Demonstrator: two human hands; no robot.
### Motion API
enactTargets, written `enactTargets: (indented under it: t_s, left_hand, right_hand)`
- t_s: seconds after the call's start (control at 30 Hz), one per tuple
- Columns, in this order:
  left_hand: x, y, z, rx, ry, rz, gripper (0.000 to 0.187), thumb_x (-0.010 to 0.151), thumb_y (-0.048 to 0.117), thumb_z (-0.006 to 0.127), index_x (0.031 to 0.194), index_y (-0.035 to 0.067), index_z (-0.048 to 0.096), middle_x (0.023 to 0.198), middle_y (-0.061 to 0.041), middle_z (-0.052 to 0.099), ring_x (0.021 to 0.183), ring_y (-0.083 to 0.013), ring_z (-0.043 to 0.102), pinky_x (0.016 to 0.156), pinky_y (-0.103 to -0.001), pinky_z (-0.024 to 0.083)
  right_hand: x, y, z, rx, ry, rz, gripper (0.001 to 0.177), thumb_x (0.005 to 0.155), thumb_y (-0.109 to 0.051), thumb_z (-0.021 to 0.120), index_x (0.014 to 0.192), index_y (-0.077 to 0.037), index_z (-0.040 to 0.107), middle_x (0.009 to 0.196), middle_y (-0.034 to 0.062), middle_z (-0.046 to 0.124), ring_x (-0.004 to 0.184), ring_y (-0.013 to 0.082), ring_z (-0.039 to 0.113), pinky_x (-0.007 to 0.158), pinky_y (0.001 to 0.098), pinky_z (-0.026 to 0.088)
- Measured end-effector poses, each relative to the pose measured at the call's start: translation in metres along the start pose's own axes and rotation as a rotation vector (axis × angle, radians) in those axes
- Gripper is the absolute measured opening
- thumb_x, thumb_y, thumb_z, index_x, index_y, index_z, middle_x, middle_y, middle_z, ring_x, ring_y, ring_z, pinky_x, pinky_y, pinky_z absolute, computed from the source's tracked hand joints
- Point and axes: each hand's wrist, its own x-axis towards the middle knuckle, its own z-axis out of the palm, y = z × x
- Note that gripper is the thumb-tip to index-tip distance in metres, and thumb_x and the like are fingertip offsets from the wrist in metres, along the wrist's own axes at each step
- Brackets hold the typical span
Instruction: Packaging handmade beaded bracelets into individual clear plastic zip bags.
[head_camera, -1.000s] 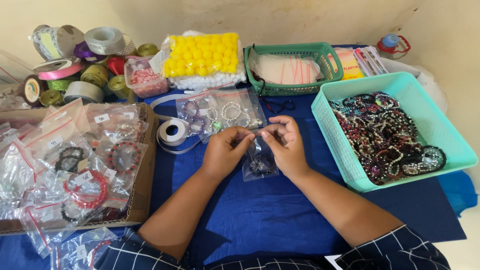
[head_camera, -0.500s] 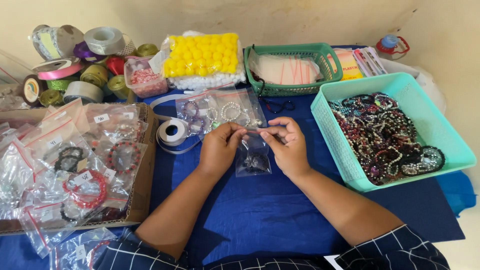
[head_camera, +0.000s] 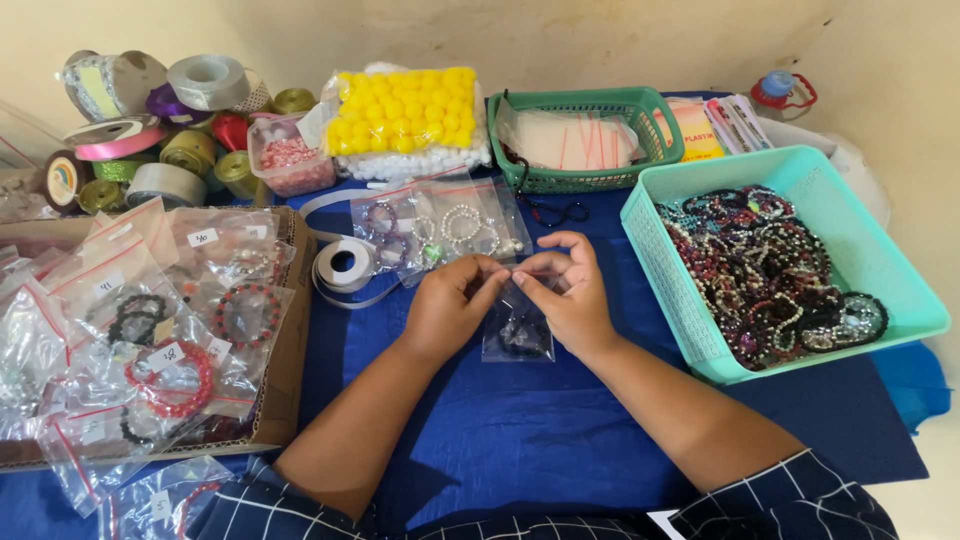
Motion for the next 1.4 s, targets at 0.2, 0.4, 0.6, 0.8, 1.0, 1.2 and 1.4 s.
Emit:
enactTargets:
  t_s: [0.2, 0.4, 0.6, 0.8, 1.0, 1.2, 1.4]
  left_hand:
    - [0.000, -0.016, 0.005, -0.106, -0.020, 0.051, 0.018, 0.094, 0.017, 0.075, 0.103, 0.002, 0.073, 0.088, -0.007, 0.078, 0.075, -0.0080, 0.071, 0.067, -0.025, 0.057]
    - [-0.001, -0.007, 0.004, -0.070, 0.032, 0.015, 0.016, 0.092, 0.017, 0.075, 0.099, 0.002, 0.073, 0.080, -0.005, 0.075, 0.064, -0.0062, 0.066, 0.058, -0.024, 0.053]
    - [0.003, -0.010, -0.002, -0.084, 0.103, -0.031, 0.015, 0.092, 0.016, 0.076, 0.095, 0.002, 0.073, 0.076, -0.002, 0.074, 0.063, -0.0043, 0.063, 0.054, -0.022, 0.050]
    - [0.003, -0.012, -0.001, -0.142, 0.119, -0.013, 0.014, 0.092, 0.014, 0.076, 0.096, 0.002, 0.073, 0.079, -0.002, 0.074, 0.068, -0.0040, 0.066, 0.058, -0.022, 0.051]
    - [0.003, -0.016, 0.001, -0.218, -0.003, -0.037, 0.023, 0.091, 0.011, 0.077, 0.111, 0.002, 0.070, 0.087, -0.004, 0.076, 0.073, -0.0062, 0.067, 0.063, -0.023, 0.054]
    - [0.002, -0.021, 0.003, -0.193, -0.066, 0.152, 0.035, 0.093, 0.004, 0.071, 0.127, 0.001, 0.061, 0.097, -0.008, 0.077, 0.090, -0.0099, 0.074, 0.076, -0.025, 0.056]
    - [0.015, -0.025, -0.012, -0.361, 0.245, -0.021, 0.039, 0.097, 0.004, 0.067, 0.129, 0.003, 0.046, 0.101, -0.010, 0.074, 0.087, -0.0132, 0.071, 0.071, -0.027, 0.055]
  right_hand:
    - [0.001, -0.001, 0.000, -0.027, -0.003, -0.014, 0.046, 0.094, 0.005, 0.072, 0.126, -0.007, 0.042, 0.102, 0.0102, 0.073, 0.094, 0.0123, 0.070, 0.083, 0.0237, 0.055]
    - [-0.001, -0.008, 0.010, -0.003, 0.066, 0.010, 0.048, 0.092, 0.006, 0.072, 0.127, -0.006, 0.041, 0.101, 0.0112, 0.073, 0.093, 0.0128, 0.069, 0.083, 0.0246, 0.052]
    - [0.007, 0.008, -0.002, 0.128, 0.146, -0.037, 0.045, 0.094, 0.009, 0.071, 0.124, -0.006, 0.041, 0.100, 0.0108, 0.070, 0.095, 0.0128, 0.066, 0.088, 0.0247, 0.052]
    - [0.007, 0.004, -0.001, 0.090, 0.117, -0.031, 0.044, 0.094, 0.008, 0.070, 0.124, -0.006, 0.041, 0.100, 0.0105, 0.070, 0.095, 0.0129, 0.066, 0.087, 0.0246, 0.051]
    - [0.009, 0.005, -0.005, 0.106, 0.221, -0.056, 0.035, 0.095, 0.007, 0.069, 0.119, -0.006, 0.047, 0.102, 0.0113, 0.070, 0.097, 0.0151, 0.068, 0.091, 0.0265, 0.053]
    - [0.013, 0.006, -0.011, 0.137, 0.194, -0.053, 0.017, 0.100, 0.001, 0.062, 0.112, -0.006, 0.052, 0.112, 0.0148, 0.074, 0.101, 0.0169, 0.069, 0.096, 0.0301, 0.054]
    - [0.006, 0.007, -0.002, 0.047, 0.087, -0.094, 0.022, 0.097, 0.005, 0.065, 0.115, -0.005, 0.057, 0.137, 0.0095, 0.056, 0.116, 0.0144, 0.060, 0.102, 0.0296, 0.048]
